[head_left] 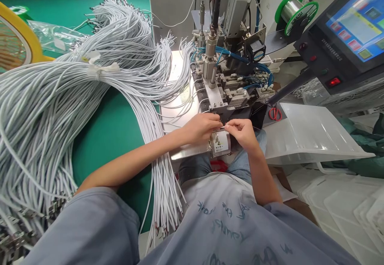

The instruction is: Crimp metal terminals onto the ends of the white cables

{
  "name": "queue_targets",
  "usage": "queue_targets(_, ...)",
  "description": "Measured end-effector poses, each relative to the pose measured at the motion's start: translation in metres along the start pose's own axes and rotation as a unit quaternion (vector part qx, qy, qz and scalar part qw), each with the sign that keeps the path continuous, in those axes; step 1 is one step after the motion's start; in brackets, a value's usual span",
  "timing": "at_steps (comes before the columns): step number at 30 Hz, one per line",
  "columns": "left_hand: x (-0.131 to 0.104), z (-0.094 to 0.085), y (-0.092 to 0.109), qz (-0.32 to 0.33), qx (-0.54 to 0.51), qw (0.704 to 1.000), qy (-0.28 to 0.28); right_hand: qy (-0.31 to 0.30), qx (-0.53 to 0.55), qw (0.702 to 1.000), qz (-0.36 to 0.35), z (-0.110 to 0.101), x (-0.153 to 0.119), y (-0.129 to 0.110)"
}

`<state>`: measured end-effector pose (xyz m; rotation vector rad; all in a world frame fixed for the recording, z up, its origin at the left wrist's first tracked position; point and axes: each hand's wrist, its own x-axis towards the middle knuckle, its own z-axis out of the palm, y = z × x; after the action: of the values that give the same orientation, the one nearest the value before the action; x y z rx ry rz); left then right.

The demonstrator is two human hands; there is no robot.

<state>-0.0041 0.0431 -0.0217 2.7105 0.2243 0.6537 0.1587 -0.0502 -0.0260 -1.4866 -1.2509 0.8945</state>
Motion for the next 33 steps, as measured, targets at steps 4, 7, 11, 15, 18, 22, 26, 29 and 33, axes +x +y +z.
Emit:
queue_targets(4,0.001,0.002,0.007,-0.091,-0.114,0.989,0.025,0.06,0.027,0.997,-0.048,0.009,-0.001,0.003)
queue_targets(7,0.002,0.003,0.012,-0.141,-0.182,0.971,0.058,0.148,0.039,0.984,-0.086,0.024,-0.006,0.004)
queue_targets(11,0.003,0.004,0.013,-0.17,-0.237,0.953,0.08,0.21,0.064,0.972,-0.079,0.04,-0.009,0.007)
queue_targets(15,0.003,0.006,0.014,-0.185,-0.226,0.953,0.086,0.237,0.019,0.966,-0.104,0.039,-0.008,0.011)
queue_targets(18,0.003,0.007,0.015,-0.192,-0.213,0.954,0.087,0.253,-0.064,0.953,-0.154,0.033,-0.007,0.011)
queue_targets(22,0.003,0.007,0.015,-0.205,-0.214,0.951,0.091,0.285,-0.15,0.918,-0.232,0.031,-0.007,0.013)
queue_targets(26,0.003,0.007,0.016,-0.209,-0.216,0.949,0.092,0.316,-0.181,0.893,-0.265,0.036,-0.006,0.017)
queue_targets(29,0.002,0.008,0.015,-0.21,-0.211,0.95,0.093,0.319,-0.194,0.896,-0.241,0.037,-0.006,0.02)
queue_targets(33,0.001,0.01,0.013,-0.186,-0.183,0.96,0.104,0.29,-0.214,0.91,-0.204,0.034,-0.005,0.021)
